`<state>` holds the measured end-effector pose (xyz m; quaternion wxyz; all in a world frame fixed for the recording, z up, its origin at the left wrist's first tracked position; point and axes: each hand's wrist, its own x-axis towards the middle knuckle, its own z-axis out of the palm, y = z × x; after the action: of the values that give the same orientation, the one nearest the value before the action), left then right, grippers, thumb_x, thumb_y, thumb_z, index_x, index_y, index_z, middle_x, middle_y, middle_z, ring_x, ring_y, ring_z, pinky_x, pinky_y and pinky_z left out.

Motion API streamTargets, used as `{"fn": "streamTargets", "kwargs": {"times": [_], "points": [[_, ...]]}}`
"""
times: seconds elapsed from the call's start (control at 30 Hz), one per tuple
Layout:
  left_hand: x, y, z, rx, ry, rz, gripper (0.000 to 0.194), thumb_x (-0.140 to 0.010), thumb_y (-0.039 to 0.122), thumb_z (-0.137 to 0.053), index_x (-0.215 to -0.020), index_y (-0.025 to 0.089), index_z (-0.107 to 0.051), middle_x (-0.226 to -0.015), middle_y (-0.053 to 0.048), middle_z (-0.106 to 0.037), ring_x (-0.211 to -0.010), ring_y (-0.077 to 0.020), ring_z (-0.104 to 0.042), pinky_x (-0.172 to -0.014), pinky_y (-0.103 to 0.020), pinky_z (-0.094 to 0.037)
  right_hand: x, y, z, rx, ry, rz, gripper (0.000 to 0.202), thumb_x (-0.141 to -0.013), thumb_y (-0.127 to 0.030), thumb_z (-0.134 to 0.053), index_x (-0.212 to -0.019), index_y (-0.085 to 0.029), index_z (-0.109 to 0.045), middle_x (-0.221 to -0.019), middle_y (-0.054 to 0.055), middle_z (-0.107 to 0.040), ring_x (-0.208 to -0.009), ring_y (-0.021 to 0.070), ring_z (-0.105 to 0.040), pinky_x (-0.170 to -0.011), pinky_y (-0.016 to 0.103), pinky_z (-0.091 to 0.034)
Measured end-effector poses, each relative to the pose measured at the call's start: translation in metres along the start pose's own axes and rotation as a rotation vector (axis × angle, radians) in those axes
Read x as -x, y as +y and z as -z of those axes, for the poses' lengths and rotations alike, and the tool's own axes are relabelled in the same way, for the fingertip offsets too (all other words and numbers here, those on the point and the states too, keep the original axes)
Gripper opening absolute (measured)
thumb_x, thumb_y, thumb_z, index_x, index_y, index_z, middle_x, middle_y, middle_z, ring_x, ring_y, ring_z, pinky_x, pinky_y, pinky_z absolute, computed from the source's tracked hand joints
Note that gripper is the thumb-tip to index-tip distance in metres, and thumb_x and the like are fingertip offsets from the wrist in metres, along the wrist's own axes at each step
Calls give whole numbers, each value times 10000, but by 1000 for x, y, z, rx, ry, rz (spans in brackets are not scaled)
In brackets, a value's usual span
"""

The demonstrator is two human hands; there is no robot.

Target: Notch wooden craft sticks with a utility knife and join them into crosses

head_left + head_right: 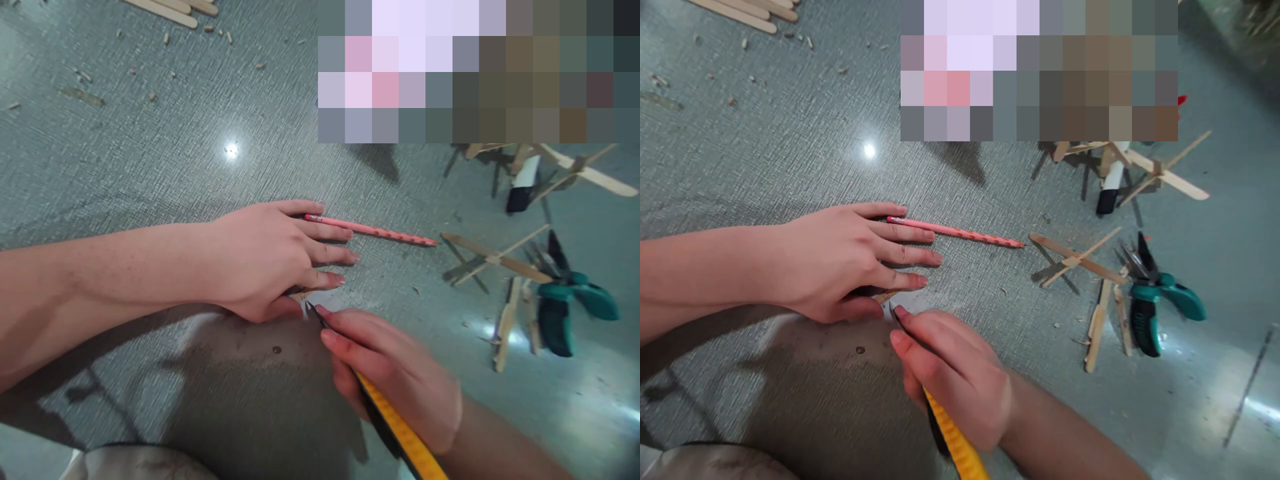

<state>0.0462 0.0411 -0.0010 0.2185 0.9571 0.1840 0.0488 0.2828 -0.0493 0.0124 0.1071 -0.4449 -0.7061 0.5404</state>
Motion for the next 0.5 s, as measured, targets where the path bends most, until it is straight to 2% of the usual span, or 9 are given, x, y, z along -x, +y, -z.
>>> {"fn": "streamTargets", "kwargs": {"times": [0.1, 0.17, 0.3, 0.4, 0.5], "points": [[0, 0, -1, 2, 23, -4, 436, -844, 433, -624, -1260, 307, -641, -1523, 28, -476, -1467, -216, -371, -1252, -419, -201, -7, -8, 1, 83, 119, 245, 337, -959, -155, -481, -1231, -329, -576, -644, -54, -679, -594, 158, -641, -737, 331, -560], [0, 0, -1, 6, 45, -12, 424, -836, 419, -630, -1243, 303, -652, -1512, 27, -490, -1459, -218, -385, -1249, -409, -214, -12, -13, 3, 137, 124, 345, 471, -947, -81, -478, -1321, -368, -505, -620, -77, -655, -558, 146, -627, -685, 301, -553], [0, 1, -1, 16, 40, -11, 420, -836, 409, -626, -1242, 306, -650, -1511, 24, -492, -1462, -215, -382, -1251, -404, -207, -17, -16, 7, 157, 93, 356, 556, -938, -56, -460, -1388, -380, -427, -587, -86, -622, -547, 153, -630, -641, 286, -554], [1, 0, -1, 23, 35, -12, 429, -832, 408, -632, -1247, 300, -649, -1516, 17, -485, -1463, -222, -380, -1249, -423, -214, -14, -11, 7, 229, 94, 392, 630, -938, -68, -462, -1466, -390, -342, -644, -65, -658, -644, 176, -676, -690, 309, -570], [2, 0, -2, 35, 68, -21, 425, -819, 394, -652, -1228, 281, -667, -1490, 3, -517, -1442, -240, -415, -1242, -428, -239, -11, -5, 5, 235, 87, 401, 647, -940, -72, -468, -1483, -393, -326, -660, -64, -674, -663, 174, -681, -731, 322, -576]]}}
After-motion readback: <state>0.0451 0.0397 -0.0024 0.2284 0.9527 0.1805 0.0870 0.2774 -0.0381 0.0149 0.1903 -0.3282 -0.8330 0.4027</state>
